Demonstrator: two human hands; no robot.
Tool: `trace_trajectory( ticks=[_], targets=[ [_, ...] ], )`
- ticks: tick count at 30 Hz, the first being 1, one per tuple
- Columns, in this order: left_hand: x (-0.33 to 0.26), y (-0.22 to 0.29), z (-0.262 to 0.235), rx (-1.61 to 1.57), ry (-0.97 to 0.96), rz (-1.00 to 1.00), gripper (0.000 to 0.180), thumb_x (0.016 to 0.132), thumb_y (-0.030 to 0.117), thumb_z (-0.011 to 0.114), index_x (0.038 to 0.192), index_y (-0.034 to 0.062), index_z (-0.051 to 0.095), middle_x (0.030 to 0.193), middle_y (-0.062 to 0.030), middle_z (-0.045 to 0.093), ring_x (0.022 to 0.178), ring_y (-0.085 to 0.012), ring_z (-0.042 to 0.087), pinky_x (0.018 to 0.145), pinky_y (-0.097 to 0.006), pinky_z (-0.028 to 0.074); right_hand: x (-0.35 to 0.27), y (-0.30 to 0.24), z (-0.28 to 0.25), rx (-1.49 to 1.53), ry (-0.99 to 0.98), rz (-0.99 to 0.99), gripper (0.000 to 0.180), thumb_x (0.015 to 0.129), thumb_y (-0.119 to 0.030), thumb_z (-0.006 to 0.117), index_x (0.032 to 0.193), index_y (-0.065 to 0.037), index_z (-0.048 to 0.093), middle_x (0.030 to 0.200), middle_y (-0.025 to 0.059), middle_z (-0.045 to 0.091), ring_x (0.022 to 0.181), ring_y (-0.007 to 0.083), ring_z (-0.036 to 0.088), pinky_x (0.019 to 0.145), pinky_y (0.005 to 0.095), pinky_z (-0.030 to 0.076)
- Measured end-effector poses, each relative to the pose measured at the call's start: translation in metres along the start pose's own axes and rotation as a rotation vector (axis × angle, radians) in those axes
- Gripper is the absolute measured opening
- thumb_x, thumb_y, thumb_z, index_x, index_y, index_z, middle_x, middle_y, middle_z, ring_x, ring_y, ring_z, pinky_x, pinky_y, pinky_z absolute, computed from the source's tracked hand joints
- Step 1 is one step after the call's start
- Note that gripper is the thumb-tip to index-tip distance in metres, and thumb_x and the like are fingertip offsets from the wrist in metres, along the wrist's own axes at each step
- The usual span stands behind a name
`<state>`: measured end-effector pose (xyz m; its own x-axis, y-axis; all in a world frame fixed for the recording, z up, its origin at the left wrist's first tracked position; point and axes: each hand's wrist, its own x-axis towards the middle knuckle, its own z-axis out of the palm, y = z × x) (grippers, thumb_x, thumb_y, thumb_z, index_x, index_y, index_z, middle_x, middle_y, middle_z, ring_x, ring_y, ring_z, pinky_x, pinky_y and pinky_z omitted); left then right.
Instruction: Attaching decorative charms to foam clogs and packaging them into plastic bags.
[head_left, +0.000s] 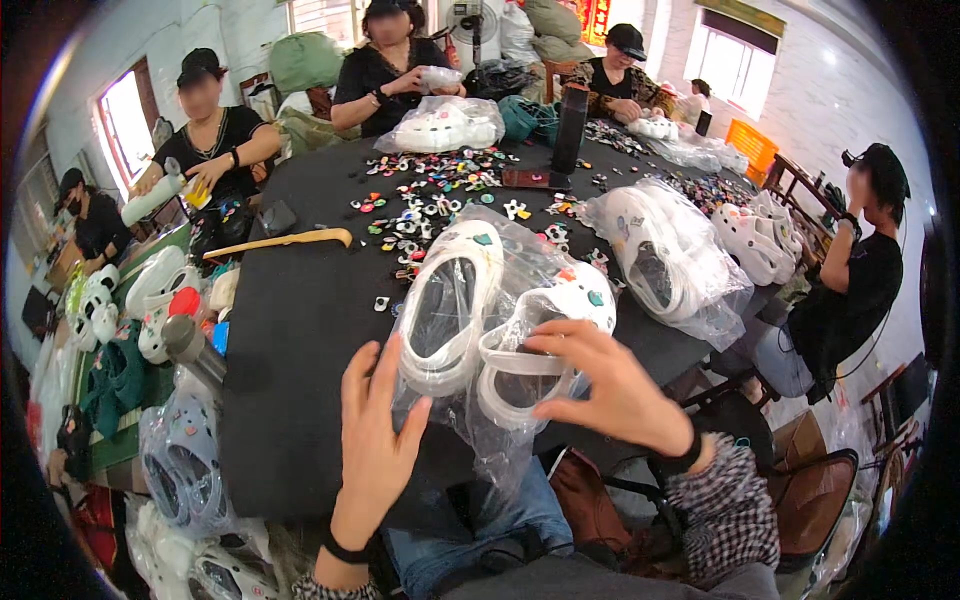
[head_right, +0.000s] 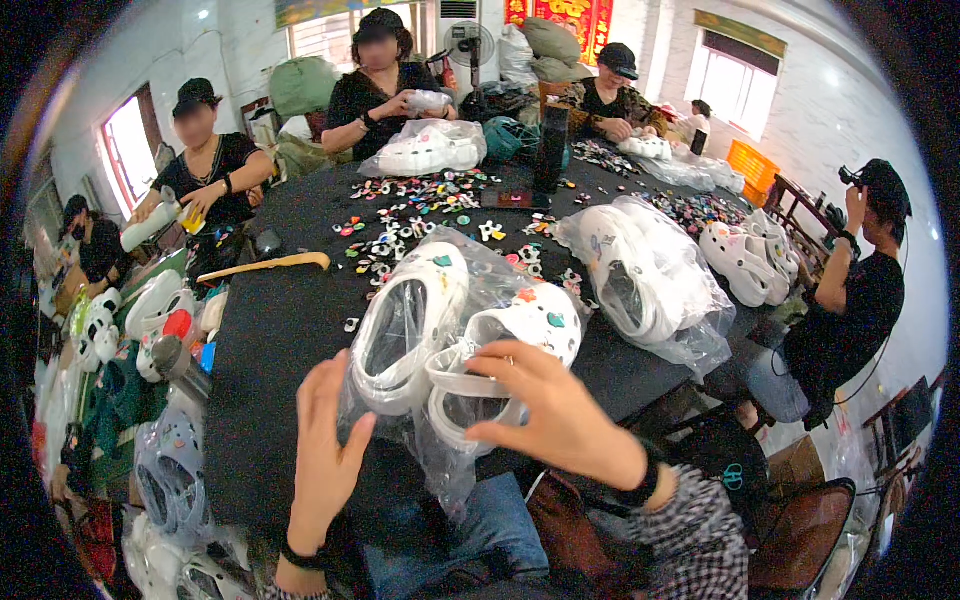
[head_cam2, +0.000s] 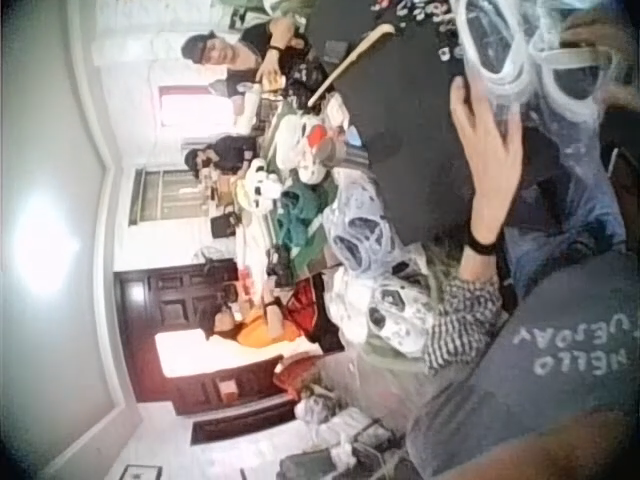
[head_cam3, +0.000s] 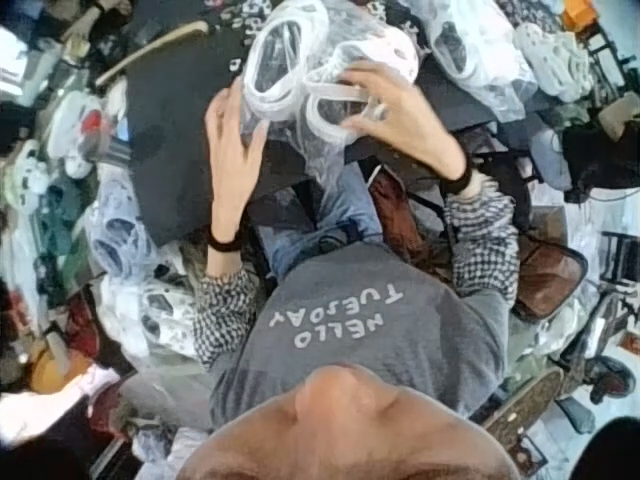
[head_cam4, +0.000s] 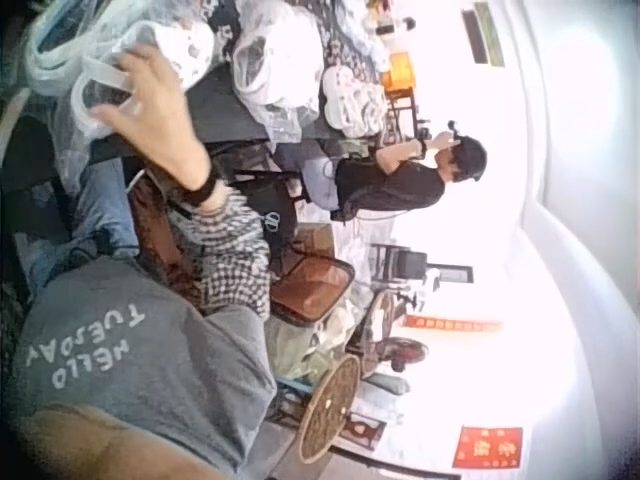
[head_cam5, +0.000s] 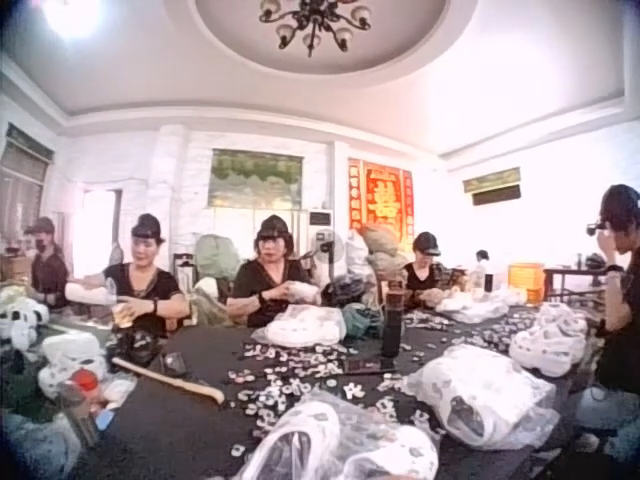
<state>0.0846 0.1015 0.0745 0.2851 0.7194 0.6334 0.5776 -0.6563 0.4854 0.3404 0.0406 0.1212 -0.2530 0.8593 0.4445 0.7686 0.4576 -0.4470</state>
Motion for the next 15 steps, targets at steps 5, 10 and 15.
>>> trace_trajectory(
  ticks=[5, 10, 15],
  targets=[
    [0.002, -0.010, 0.006, -0.109, -0.232, -0.159, 0.040, 0.091, 0.004, 0.054, 0.131, 0.0083, 0.056, 0.108, -0.0140, 0.060, 0.086, -0.0320, 0.063, 0.073, -0.038, 0.050, -0.015, -0.001, 0.064, -0.207, 0.204, 0.016, 0.076, 0.065, -0.031, 0.085, 0.126, -0.004, 0.050, 0.128, 0.0129, 0.050, 0.124, 0.0331, 0.045, 0.112, 0.0531, 0.025],
    [-0.015, 0.003, -0.007, -0.333, -0.123, -0.105, 0.035, 0.092, -0.003, 0.049, 0.124, 0.0042, 0.060, 0.079, -0.0136, 0.057, 0.068, -0.0274, 0.059, 0.067, -0.036, 0.048, -0.029, 0.007, 0.077, -0.074, 0.313, 0.002, 0.053, 0.065, -0.013, 0.082, 0.112, -0.007, 0.058, 0.119, 0.0076, 0.056, 0.121, 0.0307, 0.048, 0.114, 0.0536, 0.021],
    [-0.068, 0.014, -0.035, -0.361, -0.168, -0.166, 0.034, 0.092, -0.004, 0.048, 0.122, 0.0029, 0.062, 0.074, -0.0114, 0.054, 0.061, -0.0191, 0.053, 0.060, -0.031, 0.044, -0.058, 0.009, 0.077, -0.077, 0.283, -0.047, 0.044, 0.066, -0.005, 0.078, 0.106, -0.009, 0.062, 0.128, 0.0088, 0.053, 0.134, 0.0344, 0.039, 0.113, 0.0558, 0.023]
  ],
)
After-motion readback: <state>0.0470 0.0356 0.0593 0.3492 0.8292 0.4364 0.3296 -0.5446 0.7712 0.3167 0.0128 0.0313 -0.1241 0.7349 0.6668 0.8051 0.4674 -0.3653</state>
